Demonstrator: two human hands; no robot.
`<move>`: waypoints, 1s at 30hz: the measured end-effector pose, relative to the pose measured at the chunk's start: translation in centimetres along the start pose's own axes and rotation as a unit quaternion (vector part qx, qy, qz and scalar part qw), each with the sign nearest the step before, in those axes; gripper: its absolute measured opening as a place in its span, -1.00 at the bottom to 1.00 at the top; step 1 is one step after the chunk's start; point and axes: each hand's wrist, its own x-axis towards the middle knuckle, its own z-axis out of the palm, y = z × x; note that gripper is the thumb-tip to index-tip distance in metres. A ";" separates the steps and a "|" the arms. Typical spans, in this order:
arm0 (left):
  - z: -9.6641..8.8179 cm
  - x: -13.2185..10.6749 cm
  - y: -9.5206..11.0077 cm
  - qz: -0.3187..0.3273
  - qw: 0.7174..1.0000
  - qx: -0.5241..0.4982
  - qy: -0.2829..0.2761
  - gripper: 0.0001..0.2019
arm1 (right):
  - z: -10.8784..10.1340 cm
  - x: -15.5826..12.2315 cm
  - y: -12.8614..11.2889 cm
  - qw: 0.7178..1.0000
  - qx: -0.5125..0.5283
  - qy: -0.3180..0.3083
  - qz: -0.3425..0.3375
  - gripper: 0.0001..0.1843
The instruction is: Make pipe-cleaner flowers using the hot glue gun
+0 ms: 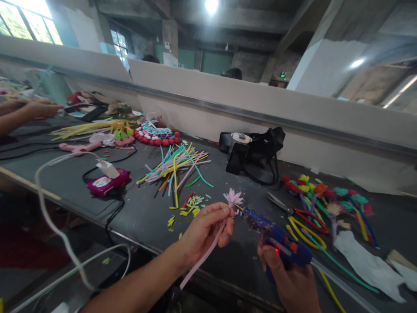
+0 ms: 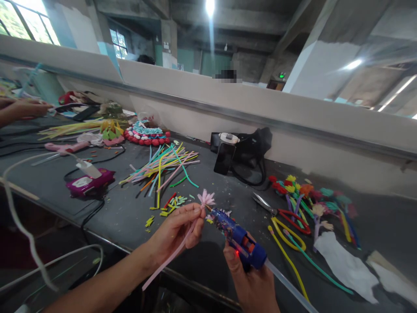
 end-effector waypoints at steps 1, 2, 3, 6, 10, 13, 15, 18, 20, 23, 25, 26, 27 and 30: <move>0.0 0.0 0.0 -0.001 1.000 0.000 0.002 -0.88 | 0.0 -0.1 0.3 1.000 -0.004 -0.001 -0.008 -0.60; 0.0 0.0 0.0 -0.002 1.000 0.000 0.004 -0.88 | 0.1 -0.2 0.5 1.000 -0.011 -0.004 -0.021 -0.62; 0.0 0.0 0.0 -0.003 1.000 -0.001 0.004 -0.87 | 0.1 -0.3 0.7 0.999 -0.019 -0.008 -0.038 -0.64; 0.0 0.0 0.0 -0.002 1.000 0.002 0.003 -0.87 | 0.3 -0.5 1.0 0.994 -0.059 -0.024 -0.091 -0.65; 0.1 0.0 0.0 -0.003 1.000 0.004 0.006 -0.86 | 0.5 -0.6 0.5 0.991 -0.095 -0.026 -0.089 -0.67; 0.1 0.0 0.0 -0.006 1.000 0.003 0.009 -0.86 | 0.5 -0.6 0.3 0.992 -0.091 -0.033 -0.080 -0.70; 0.0 0.0 -0.1 -0.002 1.000 0.003 0.006 -0.87 | 0.5 -0.6 0.5 0.994 -0.079 -0.033 -0.072 -0.70; -0.1 0.0 -0.1 -0.001 1.000 0.005 0.003 -0.88 | 0.4 -0.5 0.7 0.998 -0.050 -0.030 -0.038 -0.67; -0.1 0.1 -0.2 -0.001 1.000 0.007 0.003 -0.88 | 0.4 -0.5 0.8 0.999 -0.038 -0.028 -0.014 -0.63; 0.0 0.0 -0.1 0.001 1.000 0.008 0.002 -0.89 | 0.3 -0.5 0.9 0.998 -0.045 -0.034 -0.002 -0.59; 0.0 0.0 -0.1 -0.002 1.000 0.008 0.006 -0.88 | 0.2 -0.5 1.0 0.998 -0.054 -0.040 -0.001 -0.57; 0.1 0.0 0.0 -0.004 1.000 0.008 0.008 -0.88 | 0.2 -0.5 0.9 0.997 -0.059 -0.040 0.003 -0.55; 0.1 0.0 0.0 -0.005 1.000 0.008 0.010 -0.88 | 0.2 -0.5 0.8 0.997 -0.060 -0.040 0.006 -0.54; 0.1 0.0 0.1 0.001 1.000 0.014 0.003 -0.87 | 0.2 -0.3 0.0 0.998 -0.035 -0.030 0.039 -0.50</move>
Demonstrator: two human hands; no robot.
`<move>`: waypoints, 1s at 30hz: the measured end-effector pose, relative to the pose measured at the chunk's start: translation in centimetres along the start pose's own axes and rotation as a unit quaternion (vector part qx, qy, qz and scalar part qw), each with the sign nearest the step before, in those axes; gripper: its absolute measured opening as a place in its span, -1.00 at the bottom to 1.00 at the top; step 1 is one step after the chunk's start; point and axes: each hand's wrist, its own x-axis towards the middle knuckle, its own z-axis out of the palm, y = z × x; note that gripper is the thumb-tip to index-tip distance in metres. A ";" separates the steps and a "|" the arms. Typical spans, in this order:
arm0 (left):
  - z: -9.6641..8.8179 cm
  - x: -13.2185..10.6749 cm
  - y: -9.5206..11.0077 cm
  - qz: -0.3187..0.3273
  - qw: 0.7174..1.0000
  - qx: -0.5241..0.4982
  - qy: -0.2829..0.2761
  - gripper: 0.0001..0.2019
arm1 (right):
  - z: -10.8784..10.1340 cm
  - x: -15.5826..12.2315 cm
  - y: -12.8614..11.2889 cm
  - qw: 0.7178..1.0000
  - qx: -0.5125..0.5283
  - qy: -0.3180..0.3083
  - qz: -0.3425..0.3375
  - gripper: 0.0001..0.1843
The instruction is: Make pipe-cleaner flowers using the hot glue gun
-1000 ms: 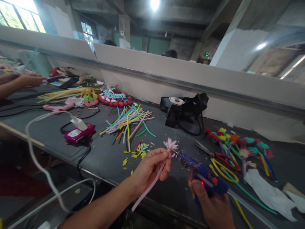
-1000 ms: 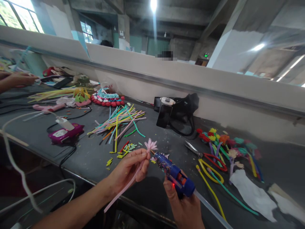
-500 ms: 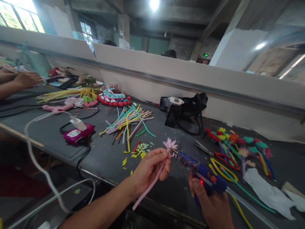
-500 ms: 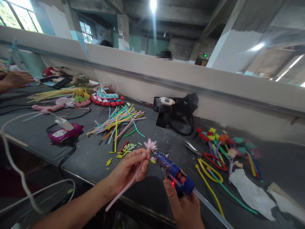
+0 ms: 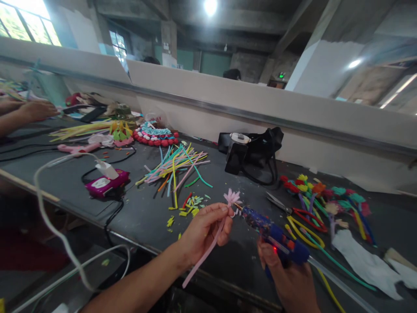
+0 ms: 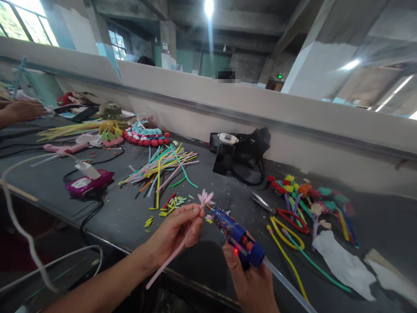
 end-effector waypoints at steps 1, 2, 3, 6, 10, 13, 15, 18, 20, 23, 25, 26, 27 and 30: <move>0.0 0.0 0.0 0.002 1.000 0.001 -0.002 -0.87 | 0.0 0.0 -0.4 1.000 0.015 0.005 0.026 -0.50; 0.0 0.0 0.0 0.003 1.000 0.002 -0.003 -0.87 | -0.1 0.0 -0.9 0.998 0.028 0.010 0.052 -0.50; 0.0 0.0 0.0 0.003 1.000 0.001 -0.002 -0.87 | -0.1 0.0 -1.4 0.996 0.039 0.016 0.078 -0.49; 0.0 0.0 0.1 -0.001 1.000 -0.005 0.004 -0.87 | -0.1 0.0 -2.8 0.988 0.075 0.032 0.132 -0.46; 0.1 0.0 0.2 -0.008 1.000 -0.006 0.011 -0.86 | -0.1 0.0 -3.4 0.977 0.121 0.048 0.171 -0.46; 0.1 0.0 0.2 -0.008 1.000 -0.004 0.012 -0.86 | -0.1 0.2 -2.7 0.984 0.119 0.026 0.132 -0.51; 0.1 0.0 0.1 -0.004 1.000 -0.002 0.010 -0.85 | -0.1 0.3 -2.0 0.989 0.111 0.013 0.102 -0.54; 0.2 -0.1 0.1 -0.004 1.000 0.000 0.006 -0.84 | 0.0 0.3 -1.2 0.993 0.082 0.020 0.083 -0.55; 0.2 -0.1 0.1 -0.007 1.000 0.001 0.006 -0.83 | 0.1 0.1 -0.9 0.995 0.061 0.028 0.078 -0.56; 0.1 -0.1 0.1 -0.007 1.000 0.005 0.005 -0.83 | 0.3 0.0 -0.7 0.995 0.052 0.033 0.076 -0.57; 0.1 -0.1 0.1 -0.012 1.000 0.008 0.006 -0.84 | 0.4 -0.2 -0.6 0.997 0.044 0.040 0.057 -0.57; 0.0 -0.1 0.1 -0.015 1.000 0.009 0.006 -0.84 | 0.4 -0.3 -0.6 0.997 0.037 0.045 0.041 -0.56; 0.0 0.0 0.1 -0.017 1.000 0.010 0.005 -0.84 | 0.5 -0.4 -0.7 0.998 0.029 0.049 0.023 -0.55; 0.0 0.0 0.1 -0.016 1.000 0.010 0.002 -0.85 | 0.7 -0.6 -0.9 0.998 0.010 0.055 -0.010 -0.54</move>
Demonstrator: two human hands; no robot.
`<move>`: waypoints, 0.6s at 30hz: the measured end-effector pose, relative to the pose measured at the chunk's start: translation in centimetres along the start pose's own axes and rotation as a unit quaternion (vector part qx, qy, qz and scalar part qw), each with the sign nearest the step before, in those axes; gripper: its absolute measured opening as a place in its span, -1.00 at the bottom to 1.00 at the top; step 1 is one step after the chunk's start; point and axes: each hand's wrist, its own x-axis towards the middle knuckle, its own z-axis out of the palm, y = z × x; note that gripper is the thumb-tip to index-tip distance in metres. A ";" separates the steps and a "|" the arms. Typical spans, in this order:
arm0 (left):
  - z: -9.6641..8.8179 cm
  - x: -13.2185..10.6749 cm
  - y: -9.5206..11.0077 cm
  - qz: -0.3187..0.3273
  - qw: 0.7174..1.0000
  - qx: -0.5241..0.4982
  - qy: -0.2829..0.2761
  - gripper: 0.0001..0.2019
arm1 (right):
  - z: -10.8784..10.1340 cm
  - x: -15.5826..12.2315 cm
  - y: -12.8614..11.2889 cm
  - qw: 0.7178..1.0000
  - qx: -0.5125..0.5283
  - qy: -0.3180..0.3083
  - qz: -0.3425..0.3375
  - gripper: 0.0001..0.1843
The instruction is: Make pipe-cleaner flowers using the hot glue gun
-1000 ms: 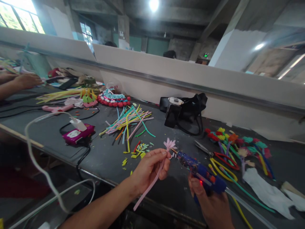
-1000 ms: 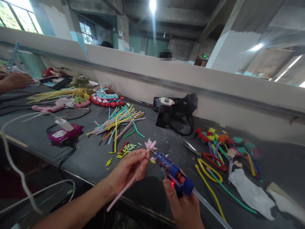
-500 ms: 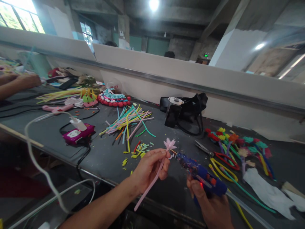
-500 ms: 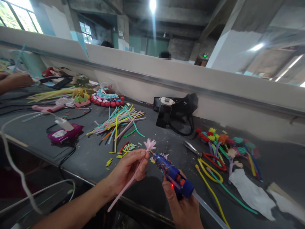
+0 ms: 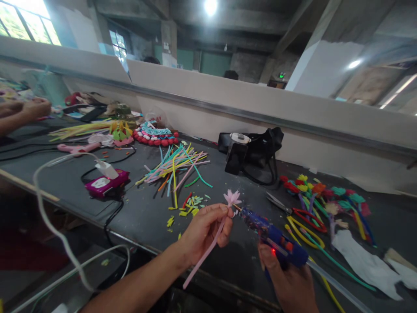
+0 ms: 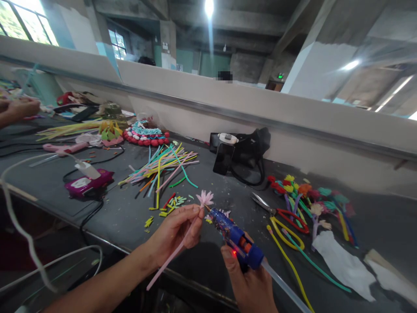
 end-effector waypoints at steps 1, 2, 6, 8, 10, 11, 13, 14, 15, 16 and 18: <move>0.0 0.0 0.0 0.002 1.000 0.000 -0.001 -0.85 | 0.0 0.0 0.0 1.000 -0.001 0.000 0.000 -0.54; 0.1 0.0 0.0 0.003 1.000 0.001 -0.001 -0.85 | 0.0 0.0 0.0 1.000 -0.001 -0.002 0.004 -0.55; 0.1 0.0 0.0 0.004 1.000 0.000 0.001 -0.85 | -0.1 0.3 0.4 1.000 -0.003 0.000 0.012 -0.60; 0.1 0.0 0.0 0.000 1.000 -0.002 0.001 -0.85 | -0.2 0.3 0.6 1.000 0.002 -0.005 0.000 -0.61; 0.1 0.0 0.0 0.001 1.000 -0.003 -0.002 -0.85 | -0.3 0.3 0.7 1.000 0.006 -0.013 -0.008 -0.61; 0.1 0.0 0.0 0.003 1.000 -0.003 -0.003 -0.85 | -0.4 0.3 0.7 1.000 0.007 -0.015 -0.009 -0.61; 0.1 0.0 0.0 0.008 1.000 -0.002 -0.008 -0.84 | -0.4 0.5 0.6 1.000 0.016 -0.016 -0.007 -0.60; 0.1 0.0 0.1 0.009 1.000 -0.003 -0.010 -0.84 | -0.4 0.7 0.4 1.000 0.026 -0.015 0.001 -0.60; 0.1 0.0 0.1 0.010 1.000 -0.003 -0.012 -0.85 | -0.4 0.9 0.1 0.999 0.038 -0.014 0.013 -0.60; 0.1 0.0 0.1 0.011 1.000 -0.005 -0.014 -0.85 | -0.4 1.1 -0.3 0.998 0.052 -0.013 0.027 -0.62; 0.2 0.0 0.1 0.014 1.000 -0.009 -0.014 -0.86 | -0.4 1.5 -1.3 0.996 0.075 -0.007 0.051 -0.67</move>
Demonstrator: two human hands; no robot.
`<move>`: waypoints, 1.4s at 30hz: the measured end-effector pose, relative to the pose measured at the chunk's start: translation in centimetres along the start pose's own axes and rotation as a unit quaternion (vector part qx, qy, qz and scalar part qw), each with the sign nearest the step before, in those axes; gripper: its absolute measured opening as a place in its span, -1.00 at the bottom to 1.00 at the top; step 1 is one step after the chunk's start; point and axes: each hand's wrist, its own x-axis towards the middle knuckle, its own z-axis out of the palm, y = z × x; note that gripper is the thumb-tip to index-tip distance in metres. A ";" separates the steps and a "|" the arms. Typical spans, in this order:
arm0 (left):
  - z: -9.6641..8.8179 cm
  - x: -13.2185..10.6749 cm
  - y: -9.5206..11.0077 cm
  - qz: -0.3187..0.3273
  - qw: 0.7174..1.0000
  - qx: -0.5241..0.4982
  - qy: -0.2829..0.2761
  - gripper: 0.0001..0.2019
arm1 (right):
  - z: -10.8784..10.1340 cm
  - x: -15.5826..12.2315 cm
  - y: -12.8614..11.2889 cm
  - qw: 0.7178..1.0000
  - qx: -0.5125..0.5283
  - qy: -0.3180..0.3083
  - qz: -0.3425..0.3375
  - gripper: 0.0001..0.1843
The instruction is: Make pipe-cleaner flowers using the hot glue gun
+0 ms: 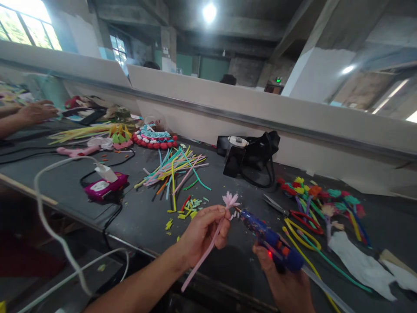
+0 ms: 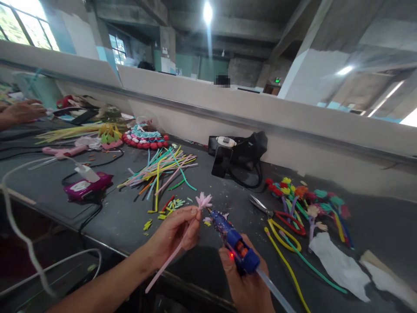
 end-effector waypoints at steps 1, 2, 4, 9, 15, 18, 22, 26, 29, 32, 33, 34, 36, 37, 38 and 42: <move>0.1 0.0 0.0 0.004 1.000 -0.002 0.000 -0.86 | 0.0 0.1 -0.5 1.000 0.006 0.005 0.007 -0.69; 0.1 0.0 0.1 0.009 1.000 -0.004 0.000 -0.86 | 0.0 0.2 -0.9 1.000 0.009 0.017 0.009 -0.71; 0.3 0.0 0.1 0.021 1.000 -0.006 -0.002 -0.86 | -0.3 0.6 -1.2 0.998 0.004 0.058 0.001 -0.74; 0.6 0.0 0.3 0.054 0.999 0.007 -0.002 -0.87 | -1.3 2.3 2.0 0.984 -0.132 0.067 -0.096 -0.81; 0.6 0.4 0.8 0.096 0.994 0.044 0.036 -0.88 | -1.4 3.1 7.2 0.964 -0.247 -0.089 -0.044 -0.83; 0.4 0.5 1.0 0.090 0.994 0.053 0.040 -0.87 | -1.4 3.0 8.2 0.960 -0.222 -0.167 0.016 -0.83; 0.2 0.6 1.4 0.084 0.993 0.060 0.058 -0.84 | -2.4 3.1 8.8 0.957 -0.192 -0.213 0.031 -0.76; 0.0 0.7 1.7 0.086 0.992 0.061 0.069 -0.83 | -3.5 4.0 7.7 0.973 -0.148 -0.172 0.046 -0.72; -0.2 0.9 1.5 0.083 0.993 0.059 0.061 -0.85 | -2.2 5.6 5.2 0.985 -0.133 -0.105 0.039 -0.75; -0.6 1.2 1.1 0.078 0.993 0.063 0.064 -0.86 | 1.1 6.9 2.5 0.980 -0.117 -0.158 -0.011 -0.79; -0.7 1.2 1.1 0.075 0.993 0.065 0.067 -0.86 | 2.3 7.2 1.8 0.977 -0.117 -0.175 -0.025 -0.78; -0.8 1.3 1.0 0.073 0.993 0.068 0.071 -0.86 | 3.4 7.5 1.2 0.974 -0.119 -0.187 -0.034 -0.77; -1.1 1.3 1.0 0.068 0.992 0.071 0.076 -0.86 | 5.2 7.7 0.6 0.969 -0.125 -0.206 -0.046 -0.76; -1.2 1.2 1.1 0.066 0.992 0.071 0.077 -0.86 | 5.8 7.8 0.5 0.968 -0.128 -0.212 -0.049 -0.76; -1.2 1.2 1.1 0.064 0.992 0.070 0.078 -0.86 | 6.3 7.8 0.5 0.966 -0.130 -0.217 -0.050 -0.78; -1.2 1.1 1.3 0.060 0.992 0.065 0.084 -0.86 | 6.6 7.7 0.7 0.969 -0.122 -0.209 -0.041 -0.82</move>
